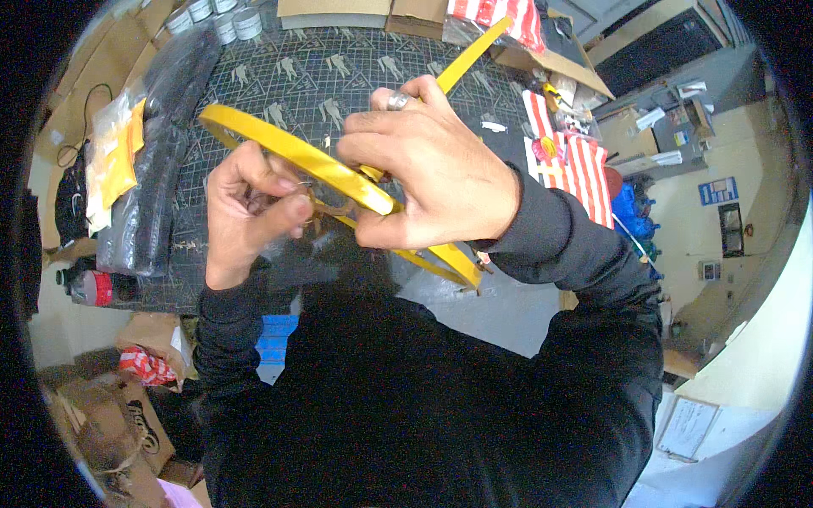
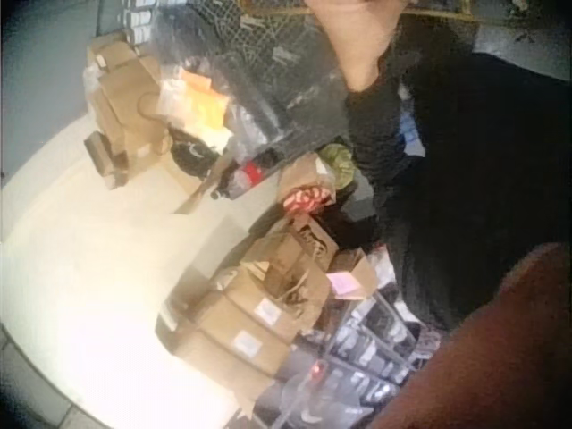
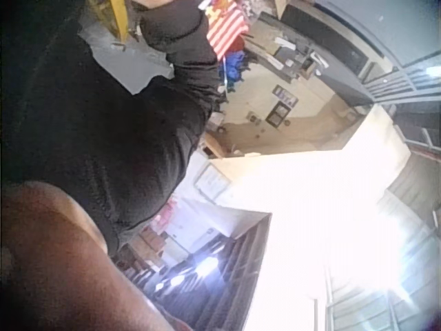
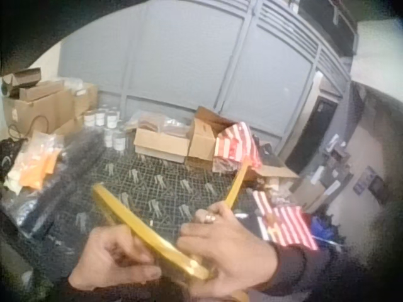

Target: The person assembles a yellow circular metal frame by inserting and tightening small metal fasteners into pre-drilled holes along the rim. They rotate the frame to access different sections and secure each fastener by hand.

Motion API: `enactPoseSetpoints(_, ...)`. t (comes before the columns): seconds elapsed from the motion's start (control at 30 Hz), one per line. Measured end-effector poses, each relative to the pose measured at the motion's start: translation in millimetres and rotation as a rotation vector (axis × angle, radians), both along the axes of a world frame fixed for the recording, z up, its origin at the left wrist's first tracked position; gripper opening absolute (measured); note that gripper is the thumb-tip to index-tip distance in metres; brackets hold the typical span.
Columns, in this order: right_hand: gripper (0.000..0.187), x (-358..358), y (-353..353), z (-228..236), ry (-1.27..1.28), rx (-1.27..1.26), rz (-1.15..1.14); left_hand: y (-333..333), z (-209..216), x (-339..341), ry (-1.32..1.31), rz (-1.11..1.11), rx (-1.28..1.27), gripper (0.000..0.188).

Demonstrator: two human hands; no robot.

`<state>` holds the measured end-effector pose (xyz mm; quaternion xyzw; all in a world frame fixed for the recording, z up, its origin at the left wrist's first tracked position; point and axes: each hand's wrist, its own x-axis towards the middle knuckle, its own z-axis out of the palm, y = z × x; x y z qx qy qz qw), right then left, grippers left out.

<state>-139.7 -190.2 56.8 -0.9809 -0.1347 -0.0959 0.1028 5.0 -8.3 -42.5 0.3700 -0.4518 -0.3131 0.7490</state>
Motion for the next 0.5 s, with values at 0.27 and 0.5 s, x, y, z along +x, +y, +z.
enactPoseSetpoints(0.27, 0.036, -0.8, 2.5, -2.9, -0.099, 0.006, 0.069, 5.5, 15.9, -40.7, 0.097, 0.311, 0.057, 0.040)
enactPoseSetpoints(0.5, 0.031, 1.1, 1.5, 6.7, 0.051, -0.062, 0.039, 0.7, 18.0, -28.5, 0.063, 0.217, 0.066, 0.039)
